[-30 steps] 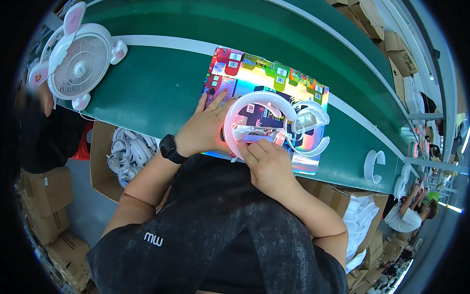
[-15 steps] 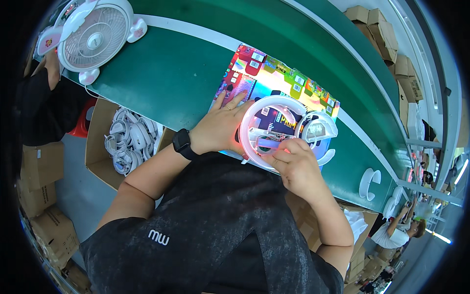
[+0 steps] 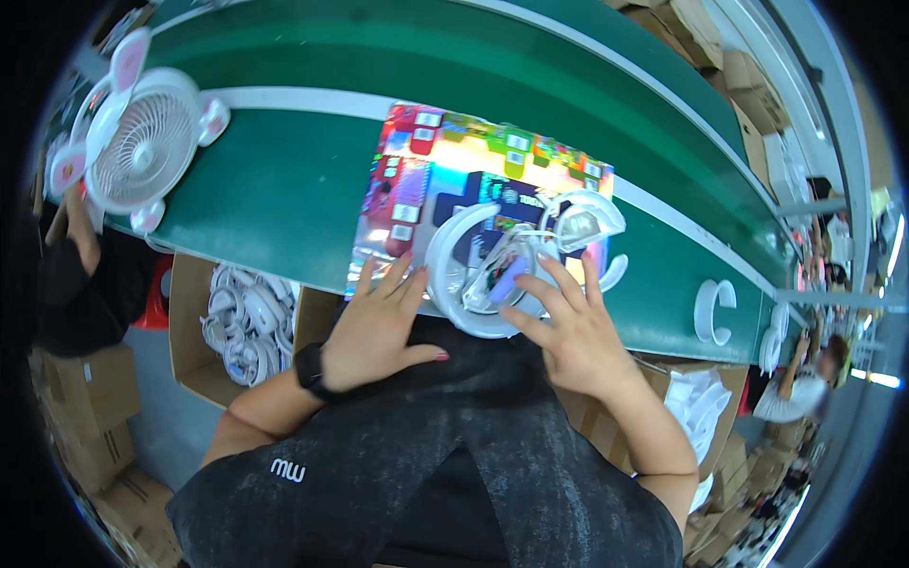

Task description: Assembling circular LED lighting fixtures by snapping plastic components together and managing internal wiring.

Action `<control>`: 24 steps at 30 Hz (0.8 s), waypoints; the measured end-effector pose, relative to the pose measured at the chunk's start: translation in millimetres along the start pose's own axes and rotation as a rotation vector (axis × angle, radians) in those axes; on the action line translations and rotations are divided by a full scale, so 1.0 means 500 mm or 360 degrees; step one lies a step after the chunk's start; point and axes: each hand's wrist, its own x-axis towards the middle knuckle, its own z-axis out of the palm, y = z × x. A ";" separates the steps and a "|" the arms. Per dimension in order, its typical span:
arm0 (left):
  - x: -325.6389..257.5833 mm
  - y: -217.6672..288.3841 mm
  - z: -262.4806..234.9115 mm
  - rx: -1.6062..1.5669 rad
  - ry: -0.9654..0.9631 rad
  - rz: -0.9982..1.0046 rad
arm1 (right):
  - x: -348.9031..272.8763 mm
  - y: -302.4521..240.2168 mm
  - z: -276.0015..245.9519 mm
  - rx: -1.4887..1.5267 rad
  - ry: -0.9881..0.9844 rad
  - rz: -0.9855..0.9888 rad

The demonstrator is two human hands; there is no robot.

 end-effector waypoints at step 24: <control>0.249 -0.009 0.121 -0.2183 0.0123 -0.0175 | -0.047 0.092 0.213 0.1424 0.0908 0.0889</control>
